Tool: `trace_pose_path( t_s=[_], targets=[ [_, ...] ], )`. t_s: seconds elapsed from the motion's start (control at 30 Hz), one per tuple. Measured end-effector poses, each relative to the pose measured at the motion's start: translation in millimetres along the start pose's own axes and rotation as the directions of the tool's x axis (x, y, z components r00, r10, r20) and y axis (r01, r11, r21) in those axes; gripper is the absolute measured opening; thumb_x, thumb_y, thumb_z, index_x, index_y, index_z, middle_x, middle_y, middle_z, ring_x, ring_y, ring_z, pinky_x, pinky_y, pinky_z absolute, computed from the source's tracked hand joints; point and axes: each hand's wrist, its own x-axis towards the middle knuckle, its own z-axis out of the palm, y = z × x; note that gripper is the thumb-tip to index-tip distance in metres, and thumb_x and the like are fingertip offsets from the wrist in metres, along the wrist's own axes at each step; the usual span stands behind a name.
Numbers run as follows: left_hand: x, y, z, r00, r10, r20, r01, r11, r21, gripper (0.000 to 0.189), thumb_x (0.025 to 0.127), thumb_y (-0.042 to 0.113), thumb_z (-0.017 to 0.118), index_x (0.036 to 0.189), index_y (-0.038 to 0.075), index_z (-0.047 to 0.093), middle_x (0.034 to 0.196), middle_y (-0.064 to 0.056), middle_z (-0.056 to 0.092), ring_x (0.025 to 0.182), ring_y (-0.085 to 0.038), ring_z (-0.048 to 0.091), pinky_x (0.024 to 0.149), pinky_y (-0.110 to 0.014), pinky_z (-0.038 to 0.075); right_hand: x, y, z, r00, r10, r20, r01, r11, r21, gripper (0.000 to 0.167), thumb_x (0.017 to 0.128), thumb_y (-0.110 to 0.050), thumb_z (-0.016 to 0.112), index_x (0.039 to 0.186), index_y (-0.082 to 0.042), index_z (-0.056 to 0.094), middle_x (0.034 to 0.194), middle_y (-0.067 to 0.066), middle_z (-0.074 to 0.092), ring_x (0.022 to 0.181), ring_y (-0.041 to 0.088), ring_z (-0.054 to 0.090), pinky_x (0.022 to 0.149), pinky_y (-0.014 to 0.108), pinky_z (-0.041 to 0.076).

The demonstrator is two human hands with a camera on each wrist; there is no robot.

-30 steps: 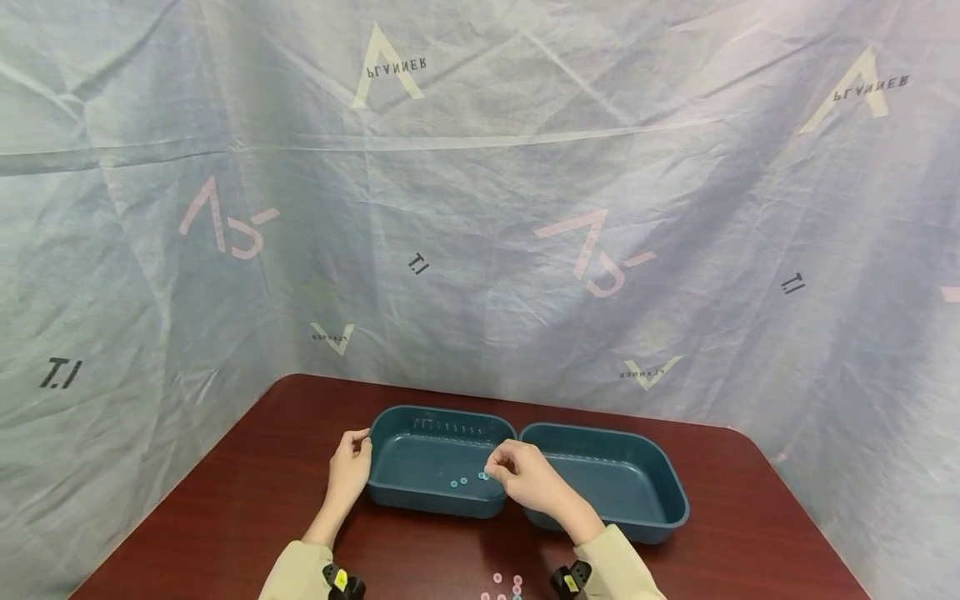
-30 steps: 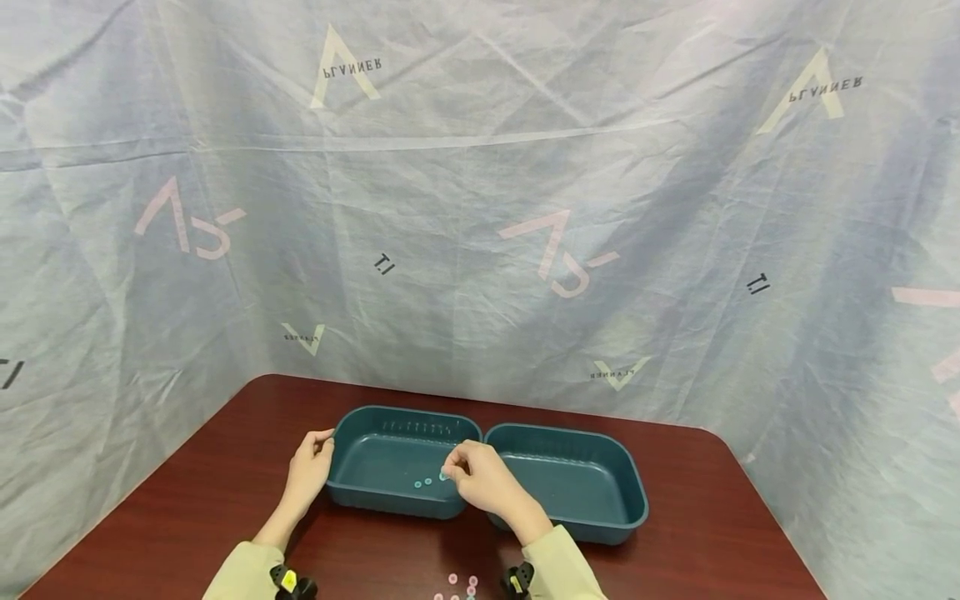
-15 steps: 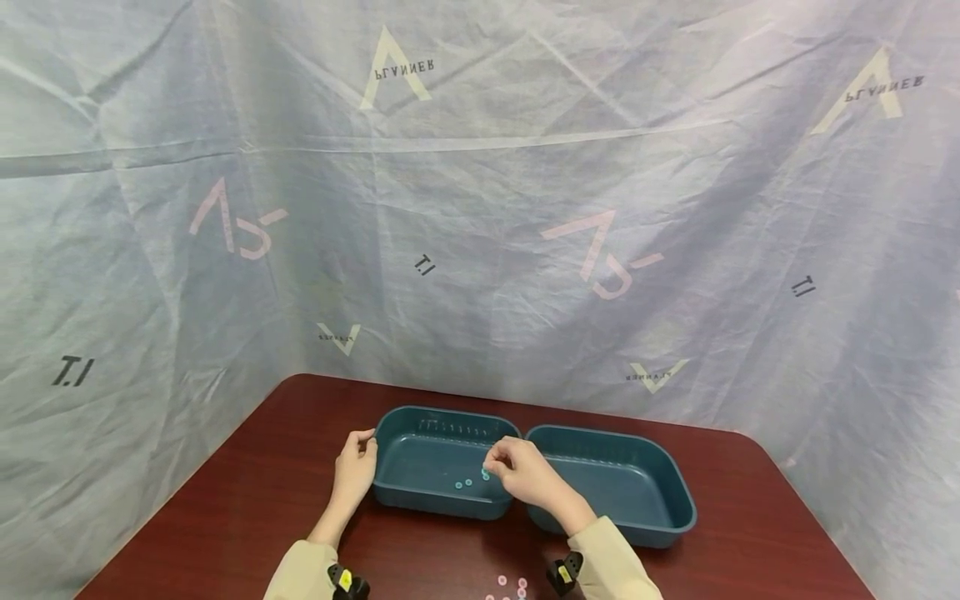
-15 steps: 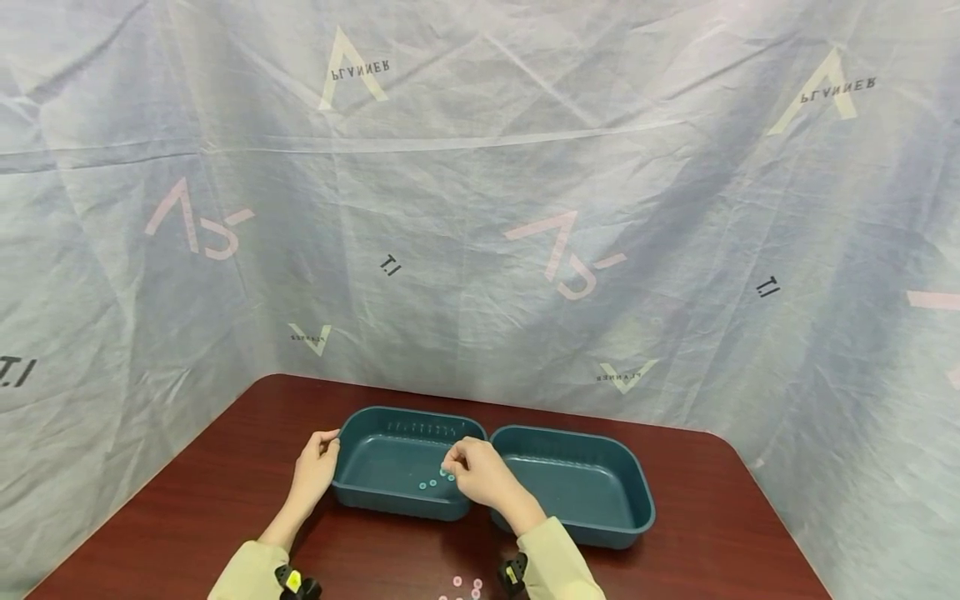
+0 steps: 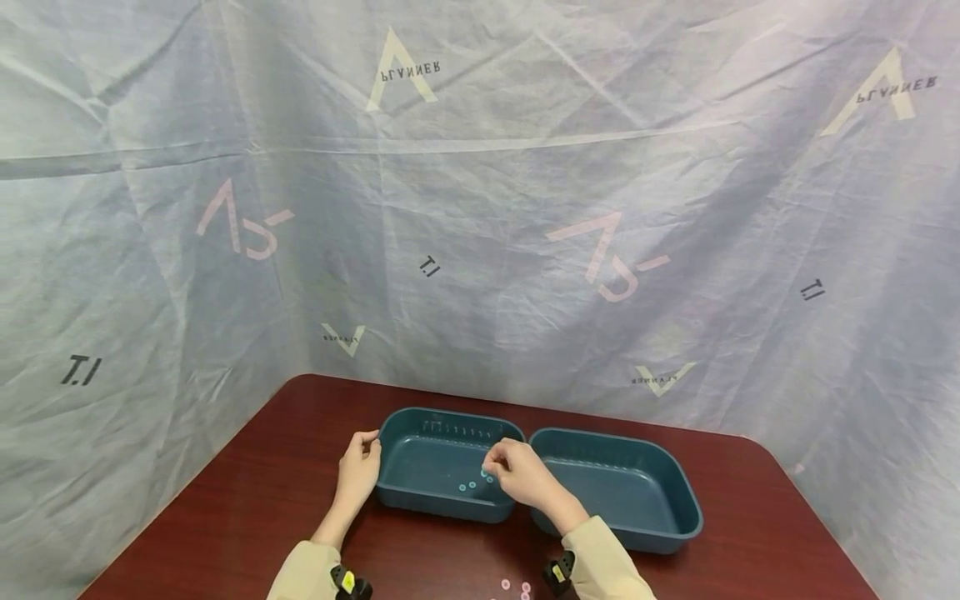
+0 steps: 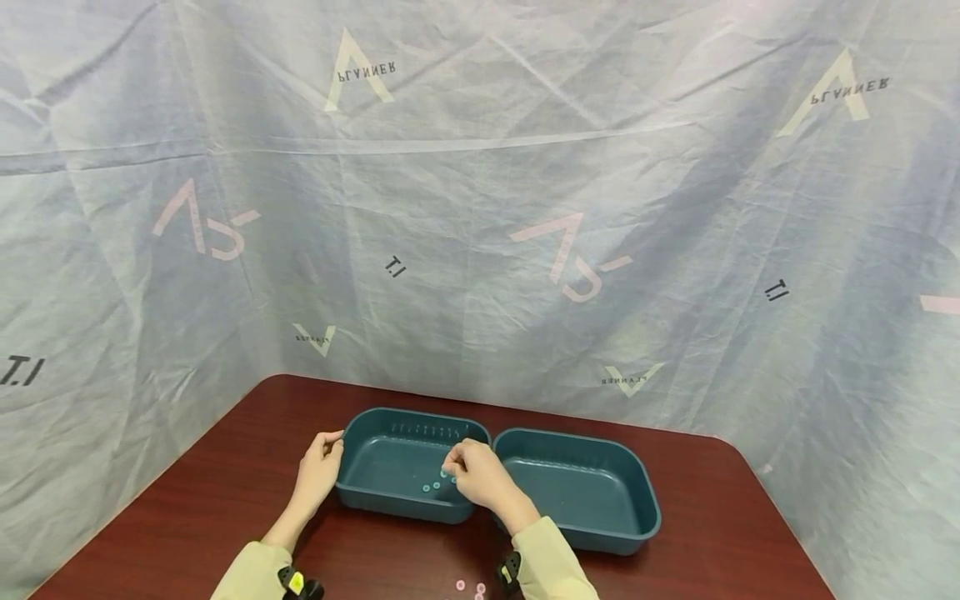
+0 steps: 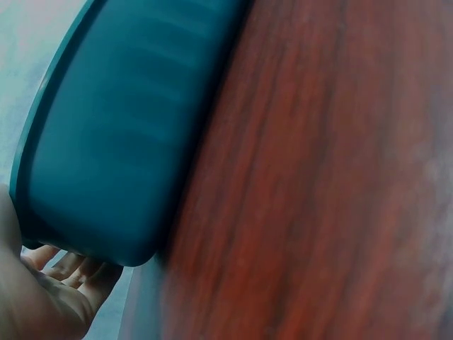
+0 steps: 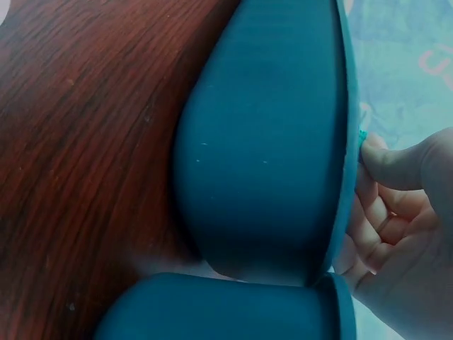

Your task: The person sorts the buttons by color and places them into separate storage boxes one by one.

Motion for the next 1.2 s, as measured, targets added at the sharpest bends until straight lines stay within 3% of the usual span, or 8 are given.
trace_pose_path(
  t_s=[0.8, 1.2],
  targets=[
    [0.8, -0.2, 0.7, 1.0, -0.007, -0.016, 0.007, 1.0, 0.002, 0.028, 0.098, 0.012, 0.045, 0.121, -0.001, 0.054, 0.111, -0.023, 0.062, 0.098, -0.034, 0.061, 0.076, -0.037, 0.048, 5.9, 10.4, 7.7, 1.0, 0.003, 0.016, -0.003, 1.0, 0.0, 0.01, 0.091, -0.007, 0.059, 0.084, -0.005, 0.066, 0.082, 0.001, 0.057, 0.064, 0.005, 0.045, 0.062, 0.023, 0.043],
    [0.9, -0.8, 0.1, 1.0, 0.001, -0.013, -0.001, 1.0, 0.0, 0.028, 0.097, 0.011, 0.045, 0.121, -0.001, 0.054, 0.112, -0.024, 0.061, 0.1, -0.035, 0.061, 0.078, -0.04, 0.048, 4.6, 8.0, 5.3, 1.0, 0.0, 0.007, 0.0, 1.0, -0.001, 0.01, 0.091, -0.009, 0.06, 0.086, -0.004, 0.068, 0.08, 0.001, 0.057, 0.065, 0.005, 0.047, 0.059, 0.022, 0.043]
  ],
)
